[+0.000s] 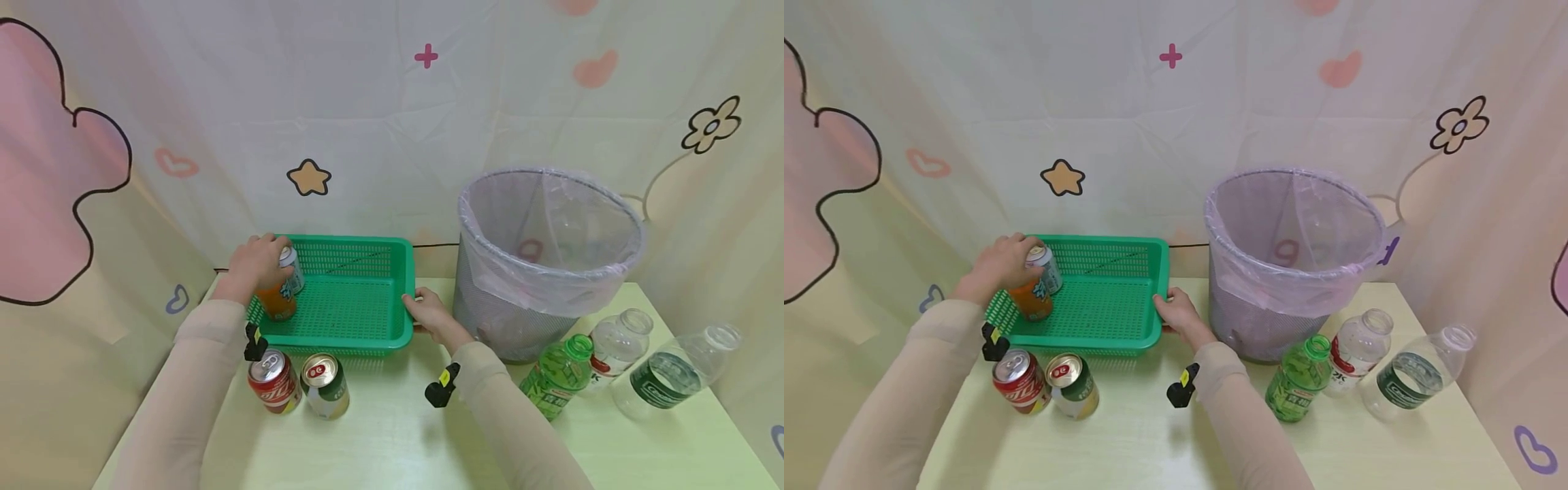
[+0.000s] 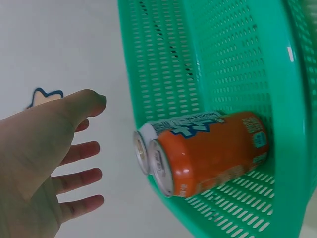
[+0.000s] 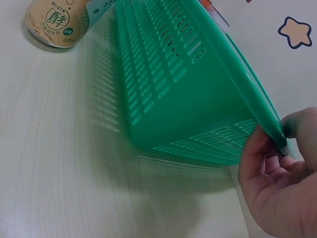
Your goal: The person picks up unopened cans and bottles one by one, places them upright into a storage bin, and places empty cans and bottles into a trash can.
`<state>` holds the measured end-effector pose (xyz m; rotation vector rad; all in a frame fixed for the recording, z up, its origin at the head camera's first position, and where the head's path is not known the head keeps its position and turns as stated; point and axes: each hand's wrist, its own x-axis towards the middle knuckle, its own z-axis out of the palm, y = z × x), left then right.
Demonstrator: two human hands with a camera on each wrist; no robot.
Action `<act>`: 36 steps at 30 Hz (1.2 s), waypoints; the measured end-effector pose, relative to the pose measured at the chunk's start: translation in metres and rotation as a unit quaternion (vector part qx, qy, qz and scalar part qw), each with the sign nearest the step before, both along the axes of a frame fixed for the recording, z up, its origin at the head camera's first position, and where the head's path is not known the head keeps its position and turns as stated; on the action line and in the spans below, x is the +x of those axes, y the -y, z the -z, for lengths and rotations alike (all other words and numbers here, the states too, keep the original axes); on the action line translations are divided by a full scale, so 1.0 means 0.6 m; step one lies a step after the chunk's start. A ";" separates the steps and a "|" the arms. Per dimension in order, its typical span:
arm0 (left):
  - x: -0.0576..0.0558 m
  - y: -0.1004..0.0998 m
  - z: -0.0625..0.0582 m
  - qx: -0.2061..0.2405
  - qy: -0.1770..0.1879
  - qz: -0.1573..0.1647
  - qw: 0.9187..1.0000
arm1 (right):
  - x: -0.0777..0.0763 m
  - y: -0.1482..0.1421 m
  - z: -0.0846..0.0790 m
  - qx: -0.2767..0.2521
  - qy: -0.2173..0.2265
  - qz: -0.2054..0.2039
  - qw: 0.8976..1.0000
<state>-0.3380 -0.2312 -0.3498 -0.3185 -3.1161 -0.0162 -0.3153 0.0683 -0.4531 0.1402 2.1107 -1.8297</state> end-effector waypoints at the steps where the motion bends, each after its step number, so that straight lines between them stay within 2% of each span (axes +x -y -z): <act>1: 0.002 -0.001 -0.003 -0.001 -0.002 0.004 1.000 | 0.000 0.000 0.000 0.000 -0.002 0.001 1.000; 9: 0.017 -0.014 -0.023 0.025 -0.042 0.026 0.998 | 0.002 0.000 -0.001 -0.001 -0.003 0.001 1.000; 16: 0.034 -0.023 -0.037 0.025 -0.063 0.038 0.997 | 0.002 -0.001 -0.002 -0.006 0.001 0.000 1.000; 27: 0.073 -0.027 -0.038 0.028 -0.105 0.055 0.993 | 0.003 0.002 -0.003 -0.007 0.001 -0.002 1.000; 36: 0.103 -0.028 -0.031 0.053 -0.149 0.080 0.984 | 0.002 0.000 -0.003 -0.004 0.006 -0.005 1.000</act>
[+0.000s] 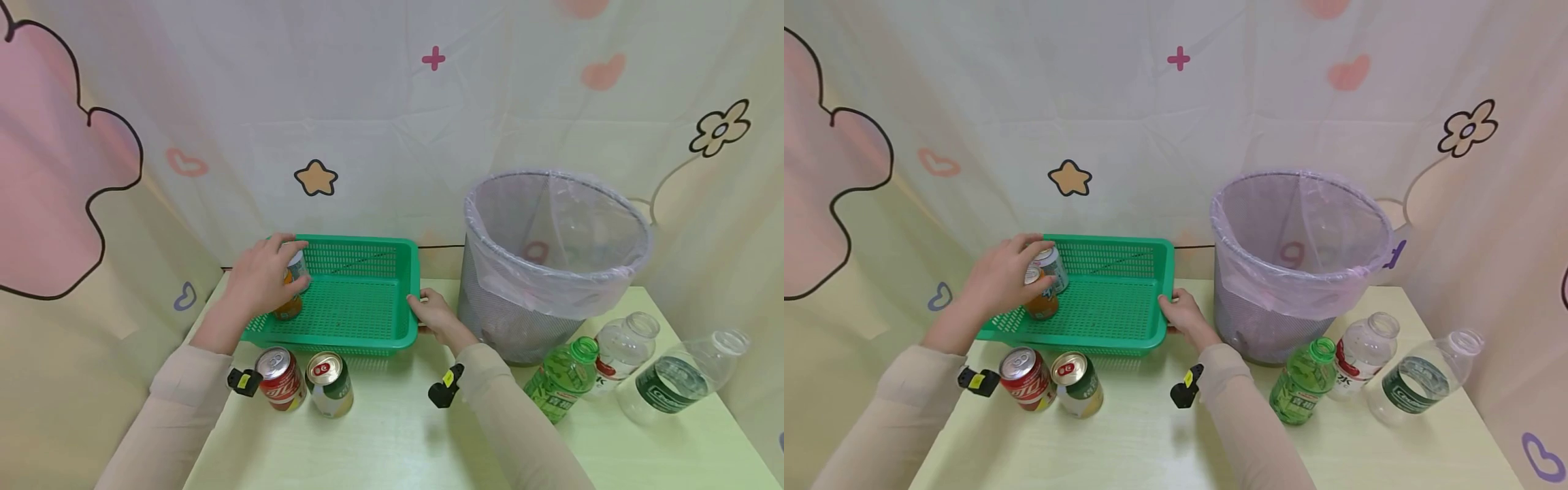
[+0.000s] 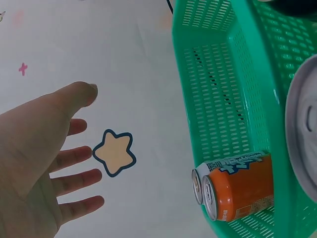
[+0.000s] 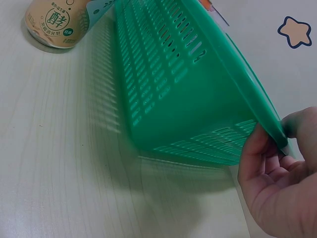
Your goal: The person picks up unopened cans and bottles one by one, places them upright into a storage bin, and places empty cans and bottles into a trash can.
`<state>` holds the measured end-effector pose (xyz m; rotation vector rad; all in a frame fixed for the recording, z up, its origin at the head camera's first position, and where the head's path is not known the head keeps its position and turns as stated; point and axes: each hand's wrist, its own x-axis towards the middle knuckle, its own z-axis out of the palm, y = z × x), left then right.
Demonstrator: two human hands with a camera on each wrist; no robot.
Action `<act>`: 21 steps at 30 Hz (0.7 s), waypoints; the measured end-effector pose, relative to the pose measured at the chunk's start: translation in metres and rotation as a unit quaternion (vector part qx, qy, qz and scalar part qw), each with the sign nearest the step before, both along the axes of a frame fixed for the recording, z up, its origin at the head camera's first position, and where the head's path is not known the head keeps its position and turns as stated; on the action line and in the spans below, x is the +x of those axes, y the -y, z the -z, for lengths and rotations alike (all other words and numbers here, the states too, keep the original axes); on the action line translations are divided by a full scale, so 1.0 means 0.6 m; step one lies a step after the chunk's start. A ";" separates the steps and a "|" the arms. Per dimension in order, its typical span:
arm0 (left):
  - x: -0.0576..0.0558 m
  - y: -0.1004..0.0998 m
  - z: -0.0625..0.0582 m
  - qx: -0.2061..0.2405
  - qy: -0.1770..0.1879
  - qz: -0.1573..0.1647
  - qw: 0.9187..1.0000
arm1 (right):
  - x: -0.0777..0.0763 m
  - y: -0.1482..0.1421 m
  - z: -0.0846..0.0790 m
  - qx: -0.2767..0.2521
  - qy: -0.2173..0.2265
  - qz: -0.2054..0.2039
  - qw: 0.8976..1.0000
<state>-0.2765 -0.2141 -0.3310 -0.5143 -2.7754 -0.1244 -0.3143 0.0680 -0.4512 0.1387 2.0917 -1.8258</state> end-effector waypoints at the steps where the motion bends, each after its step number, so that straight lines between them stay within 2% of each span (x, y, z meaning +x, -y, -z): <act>1: 0.003 0.000 0.002 0.003 -0.002 0.004 1.000 | 0.000 0.000 0.000 0.000 -0.001 0.000 1.000; 7: 0.020 0.003 0.015 0.019 -0.001 0.018 1.000 | 0.001 0.000 0.001 -0.003 -0.001 -0.001 1.000; 13: 0.037 0.006 0.038 0.023 -0.007 0.030 0.999 | -0.002 -0.001 0.002 -0.002 -0.002 -0.003 1.000; 21: 0.062 0.016 0.068 0.052 0.007 0.020 0.998 | -0.002 0.001 0.003 0.000 -0.001 0.001 1.000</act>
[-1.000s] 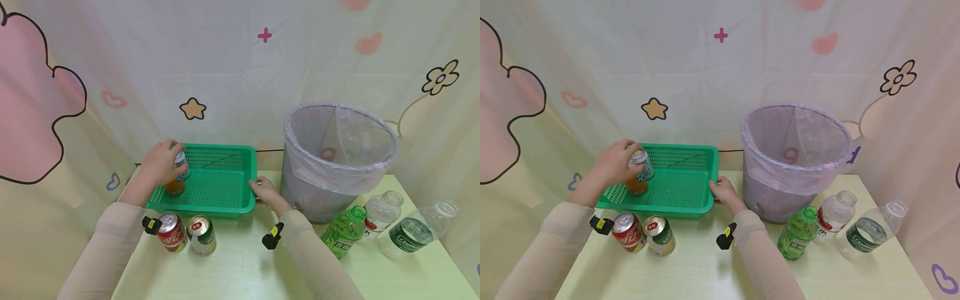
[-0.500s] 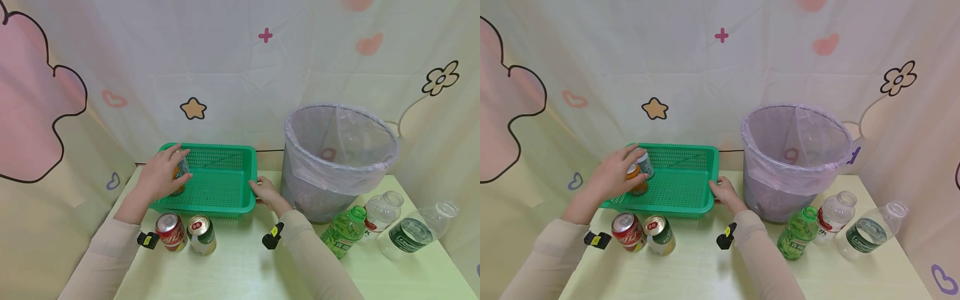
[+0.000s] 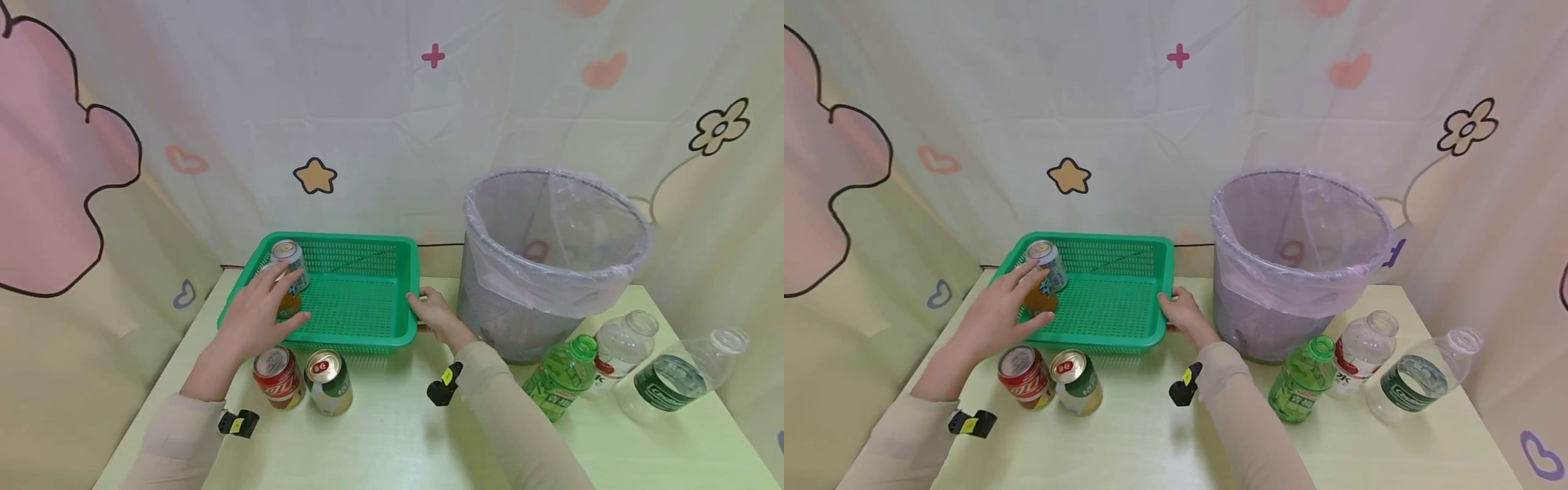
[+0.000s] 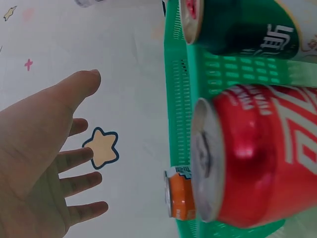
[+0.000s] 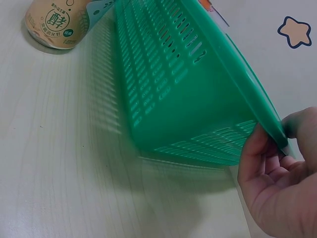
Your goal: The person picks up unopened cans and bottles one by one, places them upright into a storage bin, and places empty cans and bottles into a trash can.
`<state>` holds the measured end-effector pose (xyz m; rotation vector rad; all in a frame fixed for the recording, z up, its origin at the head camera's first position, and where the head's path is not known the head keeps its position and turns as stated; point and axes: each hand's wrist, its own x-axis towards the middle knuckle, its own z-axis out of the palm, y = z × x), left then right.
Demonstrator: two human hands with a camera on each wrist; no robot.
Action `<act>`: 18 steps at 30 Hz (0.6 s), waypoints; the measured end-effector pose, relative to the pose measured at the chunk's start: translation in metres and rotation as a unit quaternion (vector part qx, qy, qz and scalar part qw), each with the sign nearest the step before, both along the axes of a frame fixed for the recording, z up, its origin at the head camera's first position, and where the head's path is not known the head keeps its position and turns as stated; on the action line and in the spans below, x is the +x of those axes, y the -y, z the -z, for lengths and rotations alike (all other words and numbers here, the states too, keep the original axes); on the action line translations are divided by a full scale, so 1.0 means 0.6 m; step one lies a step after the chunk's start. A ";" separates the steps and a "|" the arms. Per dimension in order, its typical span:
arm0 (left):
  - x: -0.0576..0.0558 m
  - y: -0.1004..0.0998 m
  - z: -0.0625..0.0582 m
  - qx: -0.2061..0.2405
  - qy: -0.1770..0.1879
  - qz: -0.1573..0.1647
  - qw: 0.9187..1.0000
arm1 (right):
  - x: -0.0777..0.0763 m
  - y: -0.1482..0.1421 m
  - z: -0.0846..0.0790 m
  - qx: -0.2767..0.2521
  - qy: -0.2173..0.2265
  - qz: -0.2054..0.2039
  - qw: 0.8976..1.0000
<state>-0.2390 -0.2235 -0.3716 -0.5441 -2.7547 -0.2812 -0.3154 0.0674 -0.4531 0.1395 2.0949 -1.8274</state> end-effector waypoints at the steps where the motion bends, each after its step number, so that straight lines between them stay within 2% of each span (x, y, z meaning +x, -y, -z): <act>1: 0.003 0.002 0.004 0.004 0.003 -0.006 1.000 | 0.000 0.000 0.000 0.001 -0.002 0.000 1.000; 7: 0.027 0.013 0.026 0.023 0.012 -0.025 0.999 | 0.002 -0.001 -0.001 0.003 -0.006 0.000 1.000; 18: 0.067 0.022 0.057 0.032 0.009 -0.026 0.999 | 0.003 0.000 -0.001 0.007 -0.004 -0.004 1.000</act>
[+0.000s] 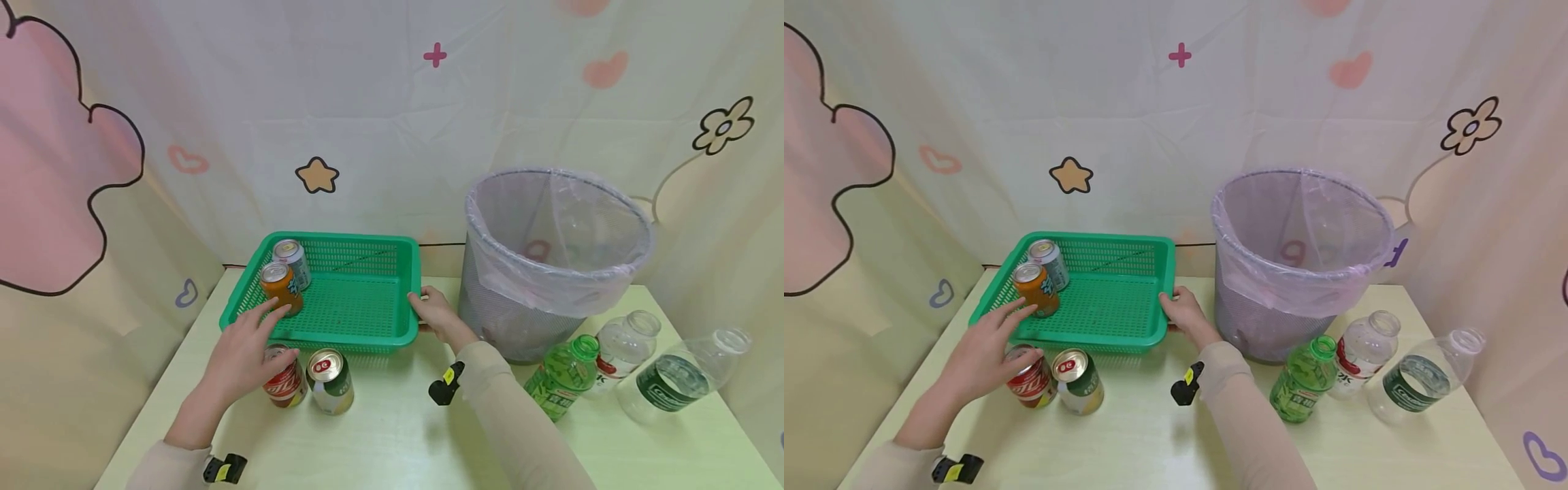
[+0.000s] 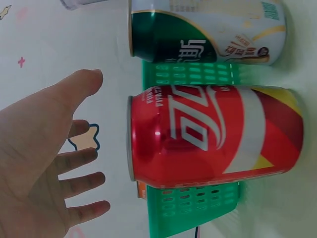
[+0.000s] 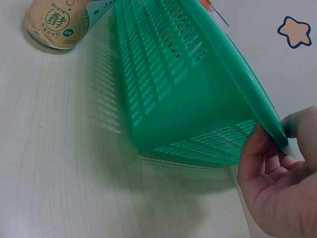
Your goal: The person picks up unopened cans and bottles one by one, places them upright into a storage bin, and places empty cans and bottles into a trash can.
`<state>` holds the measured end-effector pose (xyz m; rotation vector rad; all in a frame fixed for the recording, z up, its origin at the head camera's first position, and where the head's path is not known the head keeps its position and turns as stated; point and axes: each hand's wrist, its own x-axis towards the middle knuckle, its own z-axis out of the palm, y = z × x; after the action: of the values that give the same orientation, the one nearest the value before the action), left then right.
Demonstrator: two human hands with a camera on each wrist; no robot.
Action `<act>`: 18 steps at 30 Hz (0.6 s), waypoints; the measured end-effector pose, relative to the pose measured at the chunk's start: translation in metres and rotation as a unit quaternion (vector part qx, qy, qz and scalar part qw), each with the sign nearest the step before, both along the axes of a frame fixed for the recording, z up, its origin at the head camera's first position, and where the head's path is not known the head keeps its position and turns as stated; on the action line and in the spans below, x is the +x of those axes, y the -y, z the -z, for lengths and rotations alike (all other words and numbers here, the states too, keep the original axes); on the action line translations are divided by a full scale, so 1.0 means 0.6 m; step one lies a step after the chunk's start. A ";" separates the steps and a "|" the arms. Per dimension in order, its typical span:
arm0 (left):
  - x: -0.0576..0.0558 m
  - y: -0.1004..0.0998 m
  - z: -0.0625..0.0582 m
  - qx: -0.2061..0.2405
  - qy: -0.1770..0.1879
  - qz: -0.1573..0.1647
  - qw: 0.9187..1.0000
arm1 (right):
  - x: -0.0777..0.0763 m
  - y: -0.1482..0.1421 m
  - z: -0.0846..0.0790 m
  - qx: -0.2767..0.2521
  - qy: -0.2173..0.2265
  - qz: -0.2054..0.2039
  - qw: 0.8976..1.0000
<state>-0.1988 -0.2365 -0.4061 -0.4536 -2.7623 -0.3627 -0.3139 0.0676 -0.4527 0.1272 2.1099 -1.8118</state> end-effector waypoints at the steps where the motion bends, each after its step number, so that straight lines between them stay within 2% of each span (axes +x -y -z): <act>1: 0.003 0.000 0.003 -0.001 0.000 0.001 1.000 | 0.000 0.000 0.000 0.001 0.001 0.000 1.000; 9: 0.021 0.003 0.026 -0.013 -0.009 0.000 1.000 | -0.002 -0.001 0.002 0.001 0.003 -0.001 1.000; 18: 0.037 0.000 0.037 -0.009 -0.011 0.004 1.000 | -0.002 0.000 0.001 -0.003 0.008 0.002 1.000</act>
<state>-0.1763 -0.2363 -0.4282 -0.4691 -2.7460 -0.3336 -0.3152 0.0679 -0.4533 0.1427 2.0950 -1.8131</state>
